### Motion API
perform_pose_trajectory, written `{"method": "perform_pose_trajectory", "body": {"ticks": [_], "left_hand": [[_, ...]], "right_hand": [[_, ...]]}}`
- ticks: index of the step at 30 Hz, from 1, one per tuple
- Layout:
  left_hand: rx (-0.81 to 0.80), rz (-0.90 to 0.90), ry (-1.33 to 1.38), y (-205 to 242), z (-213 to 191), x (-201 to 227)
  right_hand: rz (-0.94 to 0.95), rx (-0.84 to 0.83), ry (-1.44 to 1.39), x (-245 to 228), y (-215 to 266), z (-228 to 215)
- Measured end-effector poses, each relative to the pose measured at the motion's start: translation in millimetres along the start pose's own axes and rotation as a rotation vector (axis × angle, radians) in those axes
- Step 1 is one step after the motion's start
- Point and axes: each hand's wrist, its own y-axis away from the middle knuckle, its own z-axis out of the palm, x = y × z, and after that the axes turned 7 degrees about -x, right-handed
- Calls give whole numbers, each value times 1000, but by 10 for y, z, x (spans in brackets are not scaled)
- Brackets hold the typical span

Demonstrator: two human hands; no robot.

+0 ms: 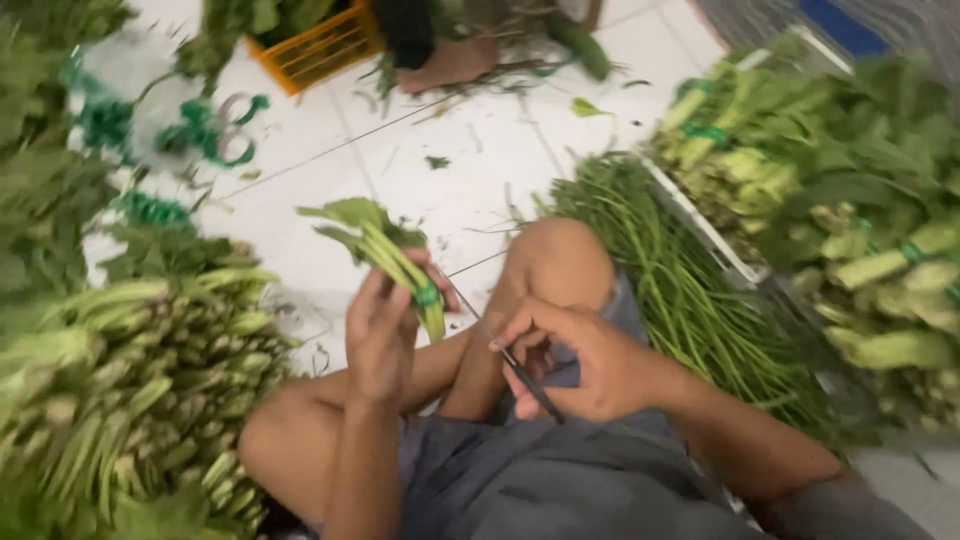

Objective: The person sits on the floor and bundles leafy green vegetables. They use scissors to cut green plastic bands and wrap them around the stems of the vegetable bunches, then place the finished bundles into a white crate.

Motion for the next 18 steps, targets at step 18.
{"method": "perform_pose_trajectory", "body": {"ticks": [18], "left_hand": [[516,249,-121,46,-2097,-3]], "right_hand": [[135,-471,-502,1922,-2054,695]]}}
